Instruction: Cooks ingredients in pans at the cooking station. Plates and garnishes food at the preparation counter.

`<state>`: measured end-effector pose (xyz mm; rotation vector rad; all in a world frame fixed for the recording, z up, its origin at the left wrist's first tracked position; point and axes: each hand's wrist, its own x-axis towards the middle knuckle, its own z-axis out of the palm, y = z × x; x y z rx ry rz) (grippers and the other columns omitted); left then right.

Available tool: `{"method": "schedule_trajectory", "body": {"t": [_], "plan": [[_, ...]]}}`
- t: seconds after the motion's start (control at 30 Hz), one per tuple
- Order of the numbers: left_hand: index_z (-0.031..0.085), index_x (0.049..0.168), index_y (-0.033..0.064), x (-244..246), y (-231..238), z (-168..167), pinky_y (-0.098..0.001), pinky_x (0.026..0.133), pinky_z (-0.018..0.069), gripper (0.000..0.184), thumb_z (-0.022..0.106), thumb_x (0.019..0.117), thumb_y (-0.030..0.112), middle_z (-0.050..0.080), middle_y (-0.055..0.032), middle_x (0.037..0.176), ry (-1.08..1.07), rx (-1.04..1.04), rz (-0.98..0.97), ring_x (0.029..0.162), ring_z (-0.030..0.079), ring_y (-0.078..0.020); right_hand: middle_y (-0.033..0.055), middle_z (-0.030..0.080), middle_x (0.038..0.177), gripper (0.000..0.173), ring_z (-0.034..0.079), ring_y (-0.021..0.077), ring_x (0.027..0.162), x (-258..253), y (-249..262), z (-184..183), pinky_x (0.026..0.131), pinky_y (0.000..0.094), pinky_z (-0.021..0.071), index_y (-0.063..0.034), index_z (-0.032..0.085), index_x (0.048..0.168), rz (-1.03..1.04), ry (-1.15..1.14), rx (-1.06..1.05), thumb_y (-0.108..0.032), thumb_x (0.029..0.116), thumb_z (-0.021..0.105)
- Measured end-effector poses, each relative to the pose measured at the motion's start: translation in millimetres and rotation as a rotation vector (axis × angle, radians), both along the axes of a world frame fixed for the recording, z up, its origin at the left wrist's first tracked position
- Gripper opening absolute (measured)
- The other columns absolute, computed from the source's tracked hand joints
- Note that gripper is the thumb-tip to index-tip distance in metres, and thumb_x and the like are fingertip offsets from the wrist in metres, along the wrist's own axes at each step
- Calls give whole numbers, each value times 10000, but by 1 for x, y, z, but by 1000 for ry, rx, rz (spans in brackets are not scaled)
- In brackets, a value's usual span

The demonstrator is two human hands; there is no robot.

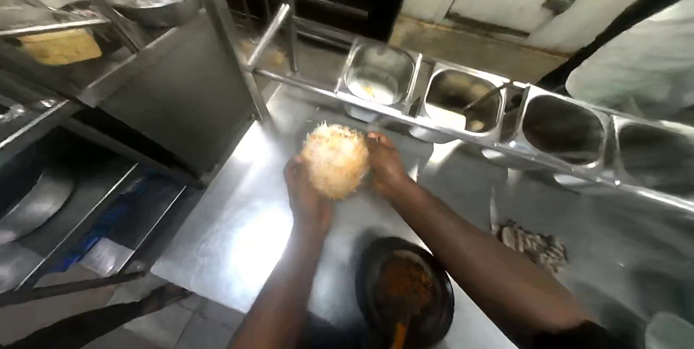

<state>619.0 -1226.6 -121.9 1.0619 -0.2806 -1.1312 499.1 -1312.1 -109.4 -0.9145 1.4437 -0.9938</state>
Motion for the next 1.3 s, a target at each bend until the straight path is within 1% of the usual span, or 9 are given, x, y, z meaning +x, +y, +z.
{"method": "schedule_trajectory", "body": {"t": [0.07,0.23,0.4,0.57,0.77,0.87,1.03,1.17,1.3], "plan": [[371,1478,181,-8,14,22,-487,926,569,486,441,1082,452,600,-101,1286,12,0,-52,1134,637,-242,74,630,1019,236,625,161,891,-14,28,21,762,374,542,-97,598,1210,-40,-81,-27,-270,1087,495],[433,1473,146,-47,59,53,-485,970,568,518,431,1078,482,641,-98,1283,-8,-87,-142,1154,655,-239,66,661,1024,249,669,171,905,-52,88,40,774,386,588,-127,592,1228,-133,-254,-128,-308,1060,564],[573,1342,62,-87,86,45,-433,853,626,442,661,1003,332,710,-106,1108,-152,-65,3,982,718,-212,70,674,1042,278,679,176,925,-84,126,41,797,393,602,-112,612,1224,-181,-362,-221,-258,997,678],[670,1146,20,-106,97,25,-410,786,637,288,716,973,247,723,-106,970,-241,-201,42,863,724,-202,76,679,999,290,685,166,891,-96,146,23,789,373,611,-63,627,1182,-295,-388,-346,-228,965,723],[694,1116,-4,-106,96,18,-354,794,633,223,728,945,136,739,-65,952,-326,-462,12,848,721,-144,91,704,1009,360,708,181,899,-99,160,27,804,392,628,-46,627,1207,-407,-398,-457,-268,949,745],[705,1090,-5,-101,92,21,-361,780,642,208,740,937,133,748,-67,932,-296,-427,-25,830,729,-147,92,686,1069,453,698,168,931,-96,166,27,807,366,623,-49,581,1291,-431,-346,-464,-156,899,782],[705,1094,7,-98,89,13,-368,786,630,235,754,939,177,736,-83,953,-229,-267,-75,852,719,-160,109,667,1104,523,692,181,956,-95,173,14,803,366,622,-53,542,1289,-445,-252,-453,-62,840,811],[699,1121,10,-100,87,12,-387,784,633,268,745,949,211,737,-101,959,-143,-192,-122,852,724,-180,122,663,1155,512,689,189,1001,-106,192,15,853,374,609,-43,501,1352,-321,-152,-289,-117,912,752],[678,1175,37,-98,83,13,-416,814,623,343,731,960,299,726,-109,993,-77,-116,-142,889,719,-199,90,656,1049,264,674,159,927,-117,215,24,814,343,587,-56,512,1273,-86,-124,-144,-117,1024,575]]}}
